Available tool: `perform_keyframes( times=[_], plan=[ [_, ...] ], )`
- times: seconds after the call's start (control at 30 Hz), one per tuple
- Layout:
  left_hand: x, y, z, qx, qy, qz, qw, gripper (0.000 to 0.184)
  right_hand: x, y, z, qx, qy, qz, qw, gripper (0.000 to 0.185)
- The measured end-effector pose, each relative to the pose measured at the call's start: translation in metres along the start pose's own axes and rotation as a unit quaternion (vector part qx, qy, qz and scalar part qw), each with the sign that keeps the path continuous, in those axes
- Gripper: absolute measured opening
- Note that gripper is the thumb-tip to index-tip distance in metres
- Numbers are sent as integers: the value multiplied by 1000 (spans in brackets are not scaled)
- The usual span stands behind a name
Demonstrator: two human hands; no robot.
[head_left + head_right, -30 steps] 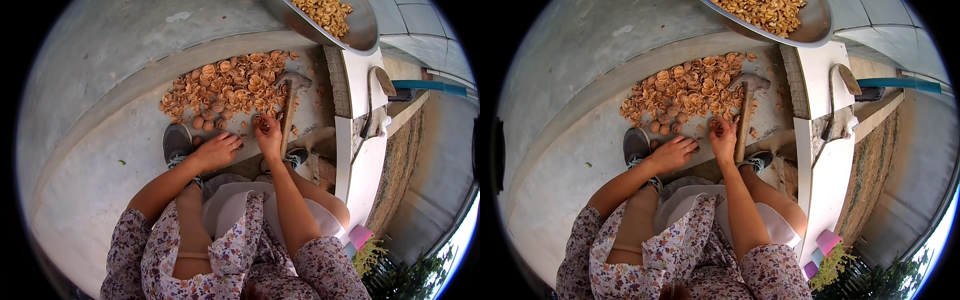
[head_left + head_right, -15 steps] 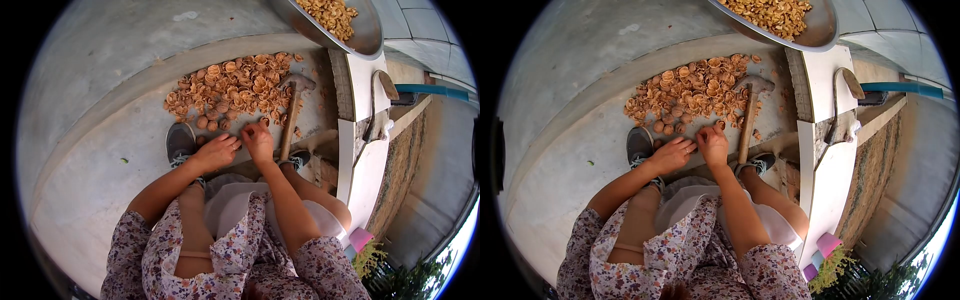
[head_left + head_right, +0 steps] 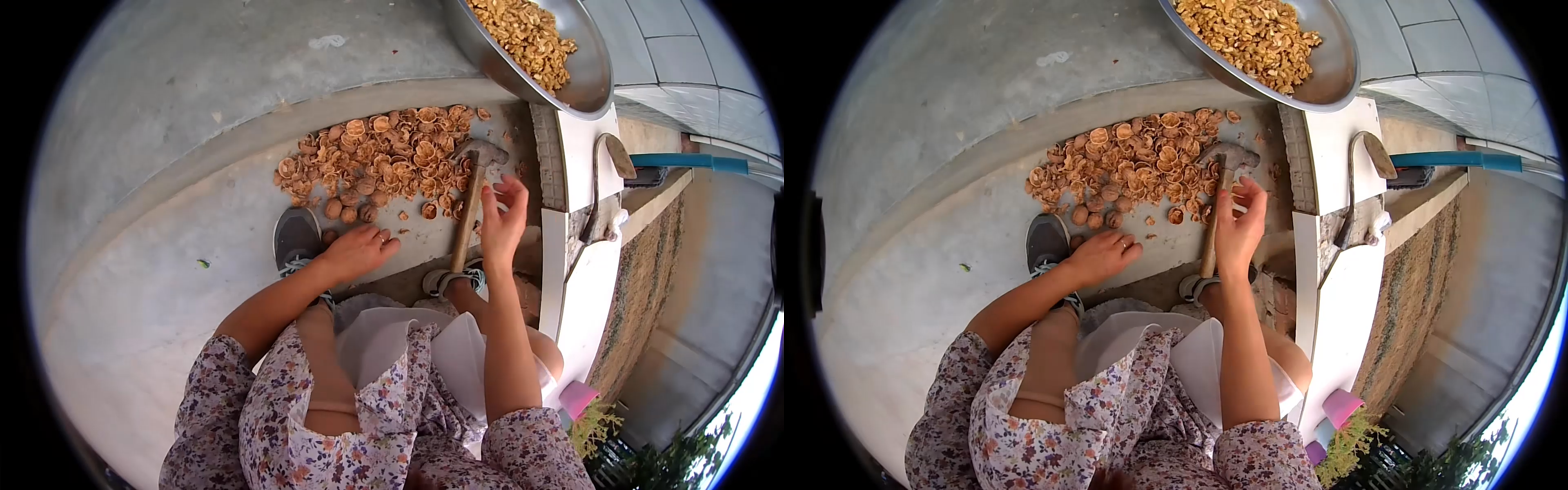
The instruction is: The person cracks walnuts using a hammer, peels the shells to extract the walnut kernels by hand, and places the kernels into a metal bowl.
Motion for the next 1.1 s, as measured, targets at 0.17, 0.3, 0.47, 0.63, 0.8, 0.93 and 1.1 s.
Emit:
perform_keyframes(
  times=[0.17,0.3,0.47,0.63,0.8,0.93,1.1],
  plan=[
    [-1,-10,-5,10,6,31,999,35,-100,18,-37,17,180,-76,981,44],
    [-1,-19,-10,45,4,22,999,36,-110,-6,-40,28,193,-79,978,44],
    [1,-32,11,-14,-2,27,1000,33,-101,-24,-36,22,198,-102,975,42],
    [19,-42,11,-38,25,100,994,31,-83,-15,-17,-43,69,-113,990,35],
    [24,-38,15,-116,102,155,976,24,-35,75,-29,3,-228,-168,959,28],
    [24,-38,11,-129,91,163,974,27,-46,129,-46,64,-66,-154,984,36],
    [24,-38,14,-114,119,180,970,30,-45,144,-44,109,80,-143,980,38]
  ],
)
Point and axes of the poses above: each hand's wrist, its own y-axis away from the middle knuckle, its own z-axis out of the back of the hand, x = y × z, the point moved 4 cm from there along -y, towards the middle knuckle, and after that the axes turned 3 degrees about x, right-handed, at the moved point
